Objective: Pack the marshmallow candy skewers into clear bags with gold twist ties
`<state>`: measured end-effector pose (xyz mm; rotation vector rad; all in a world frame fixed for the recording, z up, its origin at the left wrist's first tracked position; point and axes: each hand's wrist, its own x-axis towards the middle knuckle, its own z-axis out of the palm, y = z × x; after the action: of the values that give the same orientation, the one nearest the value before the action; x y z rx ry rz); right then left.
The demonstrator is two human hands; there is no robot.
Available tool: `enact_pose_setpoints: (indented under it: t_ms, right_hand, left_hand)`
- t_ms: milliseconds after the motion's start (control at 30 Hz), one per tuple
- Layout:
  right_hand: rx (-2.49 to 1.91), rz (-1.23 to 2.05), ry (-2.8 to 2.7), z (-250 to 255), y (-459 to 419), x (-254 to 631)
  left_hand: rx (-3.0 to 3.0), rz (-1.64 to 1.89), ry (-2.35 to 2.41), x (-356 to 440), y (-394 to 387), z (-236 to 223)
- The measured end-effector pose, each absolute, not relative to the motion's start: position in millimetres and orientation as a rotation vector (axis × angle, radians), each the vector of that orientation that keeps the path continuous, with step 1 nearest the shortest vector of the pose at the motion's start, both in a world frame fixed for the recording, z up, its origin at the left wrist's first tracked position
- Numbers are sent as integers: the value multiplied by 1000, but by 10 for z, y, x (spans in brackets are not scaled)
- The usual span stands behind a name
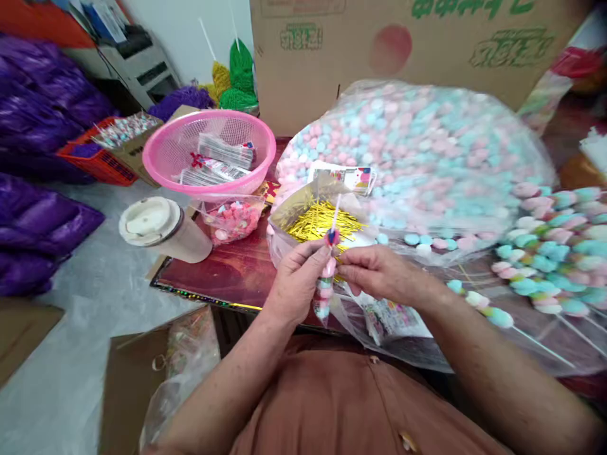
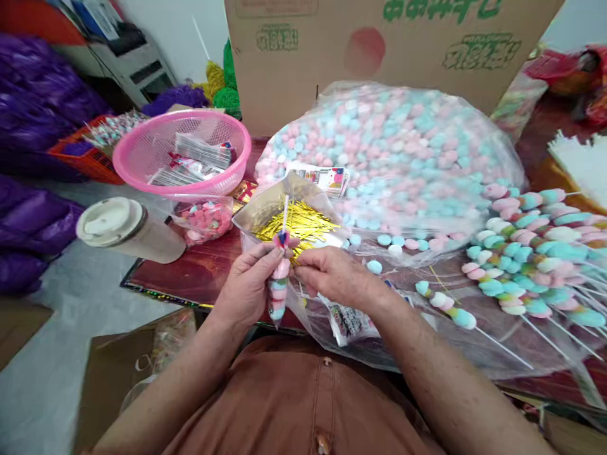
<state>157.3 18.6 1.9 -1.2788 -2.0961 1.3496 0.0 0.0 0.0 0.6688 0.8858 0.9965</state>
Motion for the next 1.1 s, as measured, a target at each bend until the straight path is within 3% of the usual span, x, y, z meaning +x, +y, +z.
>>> enact_pose_setpoints:
  t_ms: [300,467,967,1100]
  right_hand:
    - [-1353,1109,-1567,105,-21,1729]
    - [-1276,1171,-1732,252,-38,1650]
    - [-1513,700,-1912,47,-40,1513]
    - [-1508,856,-1749,59,-81,1571]
  left_hand:
    - [612,1080,1010,175,73,13]
    - [807,980,1010,221,46,-50]
    - [899,907,850,115,-46,-131]
    - [708,880,784,96,-26,-107]
